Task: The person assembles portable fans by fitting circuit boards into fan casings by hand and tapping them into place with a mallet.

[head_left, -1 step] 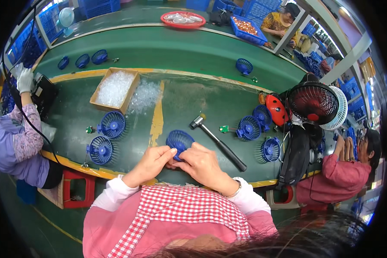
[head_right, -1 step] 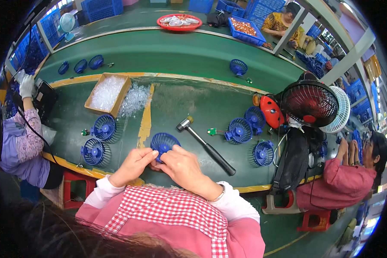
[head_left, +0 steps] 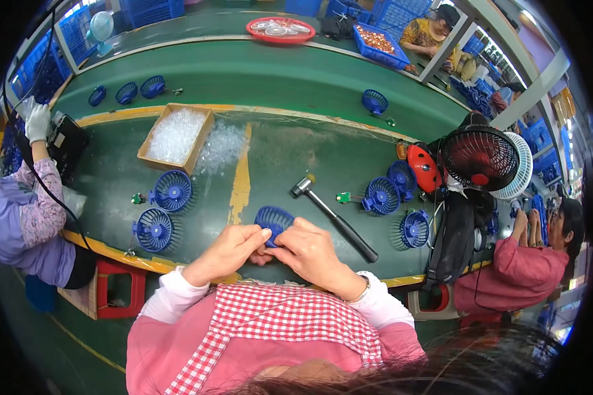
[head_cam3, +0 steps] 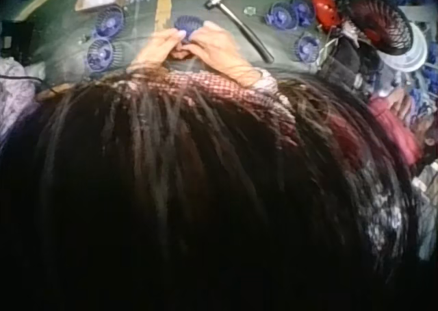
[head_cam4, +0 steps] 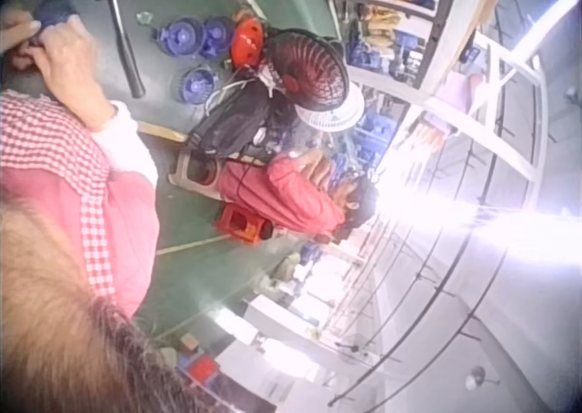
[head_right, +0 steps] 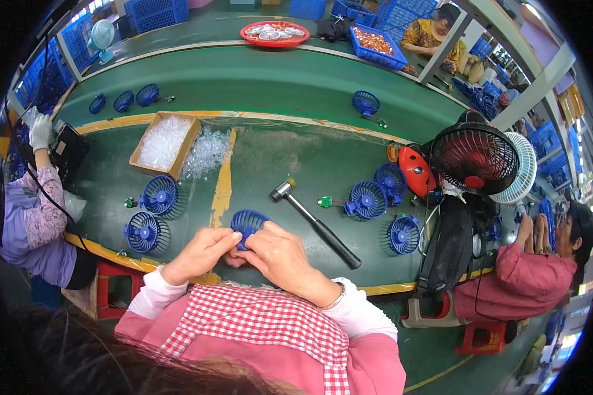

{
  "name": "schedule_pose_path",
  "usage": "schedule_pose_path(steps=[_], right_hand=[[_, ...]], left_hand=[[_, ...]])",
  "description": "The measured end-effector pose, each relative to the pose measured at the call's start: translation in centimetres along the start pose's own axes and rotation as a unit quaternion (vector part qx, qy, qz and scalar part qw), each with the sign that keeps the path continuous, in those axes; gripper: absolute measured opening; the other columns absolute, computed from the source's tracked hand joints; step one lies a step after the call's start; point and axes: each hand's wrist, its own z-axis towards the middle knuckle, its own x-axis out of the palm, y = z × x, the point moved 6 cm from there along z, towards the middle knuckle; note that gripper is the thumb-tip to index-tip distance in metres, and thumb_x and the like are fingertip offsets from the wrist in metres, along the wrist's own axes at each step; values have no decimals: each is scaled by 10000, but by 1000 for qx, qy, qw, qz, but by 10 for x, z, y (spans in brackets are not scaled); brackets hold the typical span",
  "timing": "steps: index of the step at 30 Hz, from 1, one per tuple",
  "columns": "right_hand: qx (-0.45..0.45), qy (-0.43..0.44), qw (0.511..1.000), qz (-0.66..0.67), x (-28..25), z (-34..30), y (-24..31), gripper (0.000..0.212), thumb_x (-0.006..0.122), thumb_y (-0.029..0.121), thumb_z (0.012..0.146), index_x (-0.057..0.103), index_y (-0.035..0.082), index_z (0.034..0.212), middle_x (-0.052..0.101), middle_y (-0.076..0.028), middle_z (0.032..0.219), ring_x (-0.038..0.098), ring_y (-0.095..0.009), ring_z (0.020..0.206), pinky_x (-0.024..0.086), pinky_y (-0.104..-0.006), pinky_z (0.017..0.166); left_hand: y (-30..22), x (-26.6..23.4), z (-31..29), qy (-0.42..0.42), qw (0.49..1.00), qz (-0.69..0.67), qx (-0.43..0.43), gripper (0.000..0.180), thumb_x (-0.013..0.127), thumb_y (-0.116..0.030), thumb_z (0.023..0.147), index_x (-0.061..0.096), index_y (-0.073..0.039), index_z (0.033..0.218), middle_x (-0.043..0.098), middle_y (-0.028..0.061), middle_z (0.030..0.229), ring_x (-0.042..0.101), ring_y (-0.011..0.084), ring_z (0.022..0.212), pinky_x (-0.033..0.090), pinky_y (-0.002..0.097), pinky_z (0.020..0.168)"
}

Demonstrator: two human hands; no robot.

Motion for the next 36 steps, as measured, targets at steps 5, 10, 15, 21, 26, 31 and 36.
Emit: schedule_pose_path(steps=[5, 10, 15, 21, 26, 31, 36], right_hand=[[247, -1, 945, 214, 0, -9, -35, 211, 699, 154, 819, 613, -7, 712, 531, -74, 614, 500, -175, 568, 380, -315, 497], [178, -35, 982, 46, 16, -23, -62, 126, 682, 143, 802, 647, 23, 813, 561, -98, 675, 558, -259, 674, 460, -383, 641], [184, -47, 940, -284, -23, -28, -86, 316, 696, 112, 742, 591, 2, 1019, 556, -130, 1009, 505, -317, 922, 428, -407, 778], [243, -11, 966, -92, -21, -33, -57, 179, 611, 94, 843, 522, 55, 993, 593, -141, 819, 613, -374, 710, 471, -463, 573], [154, -8, 983, -100, -11, -37, -34, 353, 620, 82, 831, 568, 149, 1173, 588, -111, 761, 611, -328, 655, 480, -421, 529], [111, -199, 974, 13, -58, -8, 8, 392, 630, -103, 761, 615, -1, 1139, 644, -136, 818, 623, -227, 652, 490, -292, 569], [157, 57, 971, -169, -4, -40, -24, 385, 629, 31, 795, 626, 131, 1167, 582, -100, 725, 601, -283, 608, 464, -383, 509]], left_hand=[[-32, -32, -1, -92, 982, 139, 88, 304, 626, -285, 885, 612, 14, 825, 610, 84, 716, 598, 141, 641, 476, 285, 567], [1, 6, 10, -53, 905, 383, 177, 504, 786, -338, 693, 629, 18, 1013, 530, 151, 1041, 485, 310, 1015, 405, 380, 881], [7, -3, 17, -121, 913, 351, 171, 529, 791, -327, 689, 625, 46, 1026, 529, 153, 1046, 468, 302, 1021, 395, 374, 896], [9, -13, 15, -131, 926, 315, 164, 513, 797, -320, 679, 632, 42, 1004, 534, 148, 1055, 463, 297, 1022, 393, 369, 900], [6, -9, 18, -123, 927, 316, 162, 517, 805, -320, 664, 633, 34, 1000, 538, 139, 1052, 463, 292, 1016, 390, 366, 903], [14, -15, 14, -147, 924, 306, 175, 512, 810, -330, 653, 632, 30, 970, 542, 130, 1049, 465, 287, 1011, 390, 365, 896], [6, -7, 19, -142, 920, 319, 176, 511, 809, -339, 655, 636, 27, 967, 548, 118, 1047, 463, 285, 1017, 386, 364, 898]])
